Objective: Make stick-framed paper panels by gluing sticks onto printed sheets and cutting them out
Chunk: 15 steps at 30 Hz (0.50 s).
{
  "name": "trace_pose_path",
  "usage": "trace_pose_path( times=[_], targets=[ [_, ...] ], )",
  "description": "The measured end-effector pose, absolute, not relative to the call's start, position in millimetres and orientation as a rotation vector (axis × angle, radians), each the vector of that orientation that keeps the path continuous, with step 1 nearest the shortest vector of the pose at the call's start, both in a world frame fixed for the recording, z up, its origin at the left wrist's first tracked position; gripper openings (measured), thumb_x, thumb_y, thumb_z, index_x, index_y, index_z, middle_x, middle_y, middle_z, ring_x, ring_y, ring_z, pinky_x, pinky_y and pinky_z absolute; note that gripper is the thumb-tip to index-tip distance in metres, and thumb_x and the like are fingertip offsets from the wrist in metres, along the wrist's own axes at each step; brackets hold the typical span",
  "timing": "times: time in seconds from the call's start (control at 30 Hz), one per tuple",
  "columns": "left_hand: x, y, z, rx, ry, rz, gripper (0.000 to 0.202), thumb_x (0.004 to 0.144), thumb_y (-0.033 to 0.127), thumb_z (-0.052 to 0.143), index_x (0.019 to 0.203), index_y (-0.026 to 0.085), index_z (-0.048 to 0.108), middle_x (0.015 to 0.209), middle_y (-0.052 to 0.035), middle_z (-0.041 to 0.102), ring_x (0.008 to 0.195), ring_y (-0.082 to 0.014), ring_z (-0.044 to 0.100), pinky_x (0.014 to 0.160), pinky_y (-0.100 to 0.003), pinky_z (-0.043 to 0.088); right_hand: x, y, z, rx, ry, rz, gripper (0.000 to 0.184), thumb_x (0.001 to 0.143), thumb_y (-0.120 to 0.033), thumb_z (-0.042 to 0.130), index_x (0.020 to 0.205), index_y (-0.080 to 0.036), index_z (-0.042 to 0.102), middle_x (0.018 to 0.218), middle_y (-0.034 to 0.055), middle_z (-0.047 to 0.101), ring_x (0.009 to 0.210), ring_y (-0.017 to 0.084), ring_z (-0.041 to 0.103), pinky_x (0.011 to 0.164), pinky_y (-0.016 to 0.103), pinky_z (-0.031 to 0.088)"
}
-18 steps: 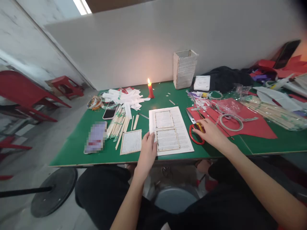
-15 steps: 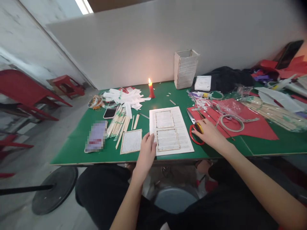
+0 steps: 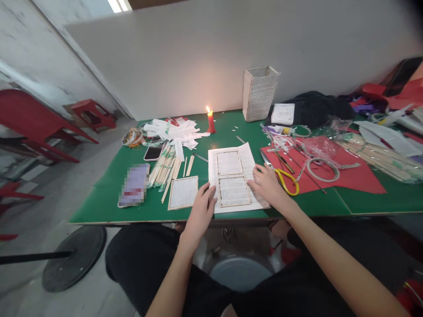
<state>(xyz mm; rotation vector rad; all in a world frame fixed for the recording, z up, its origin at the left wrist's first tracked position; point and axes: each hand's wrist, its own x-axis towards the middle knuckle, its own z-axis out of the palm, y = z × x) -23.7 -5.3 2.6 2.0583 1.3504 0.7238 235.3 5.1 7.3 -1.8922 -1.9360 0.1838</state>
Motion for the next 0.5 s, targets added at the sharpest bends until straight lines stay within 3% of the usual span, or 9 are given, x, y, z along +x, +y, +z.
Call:
trace_pose_path(
  times=[0.1, 0.17, 0.3, 0.4, 0.5],
  targets=[
    [-24, -6, 2, 2.036, 1.34, 0.768, 0.031, 0.098, 0.025, 0.048, 0.126, 0.019, 0.06, 0.144, -0.0154, 0.05, 0.137, -0.0267, 0.048, 0.113, -0.047, 0.04, 232, 10, 14, -1.779, -1.727, 0.318, 0.029, 0.085, -0.025, 0.057, 0.109, -0.016, 0.071, 0.125, 0.0187, 0.068, 0.12, 0.033, 0.061, 0.103, 0.052, 0.046],
    [-23, -6, 2, 2.028, 1.329, 0.787, 0.03, 0.098, 0.025, 0.047, 0.125, 0.019, 0.06, 0.144, -0.0158, 0.05, 0.137, -0.0269, 0.047, 0.113, -0.047, 0.04, 232, 15, 17, -1.761, -1.523, 0.398, 0.039, 0.081, -0.024, 0.06, 0.12, -0.016, 0.066, 0.121, 0.0175, 0.07, 0.106, 0.029, 0.068, 0.094, 0.047, 0.053],
    [-24, -9, 3, 2.03, 1.296, 0.793, 0.03, 0.099, 0.025, 0.046, 0.126, 0.019, 0.06, 0.144, -0.0158, 0.05, 0.138, -0.0266, 0.046, 0.113, -0.047, 0.04, 243, 34, 15, -1.762, -1.312, 0.542, 0.048, 0.079, -0.029, 0.062, 0.124, -0.011, 0.061, 0.106, 0.0166, 0.073, 0.08, 0.024, 0.071, 0.072, 0.038, 0.056],
    [-34, -11, 10, 2.075, 1.271, 0.733, 0.032, 0.1, 0.027, 0.046, 0.127, 0.018, 0.059, 0.145, -0.0161, 0.05, 0.139, -0.0273, 0.045, 0.113, -0.047, 0.041, 253, 51, 14, -1.787, -1.353, 0.584, 0.038, 0.081, -0.035, 0.062, 0.11, -0.01, 0.066, 0.09, 0.0137, 0.075, 0.075, 0.022, 0.069, 0.066, 0.032, 0.051],
    [-54, -4, 23, 2.156, 1.253, 0.646, 0.034, 0.099, 0.03, 0.047, 0.129, 0.019, 0.06, 0.146, -0.0152, 0.051, 0.138, -0.0275, 0.047, 0.114, -0.046, 0.04, 255, 63, 22, -1.829, -1.519, 0.539, 0.018, 0.08, -0.032, 0.061, 0.079, -0.015, 0.066, 0.073, 0.0069, 0.07, 0.066, 0.02, 0.063, 0.059, 0.029, 0.043]
  ],
)
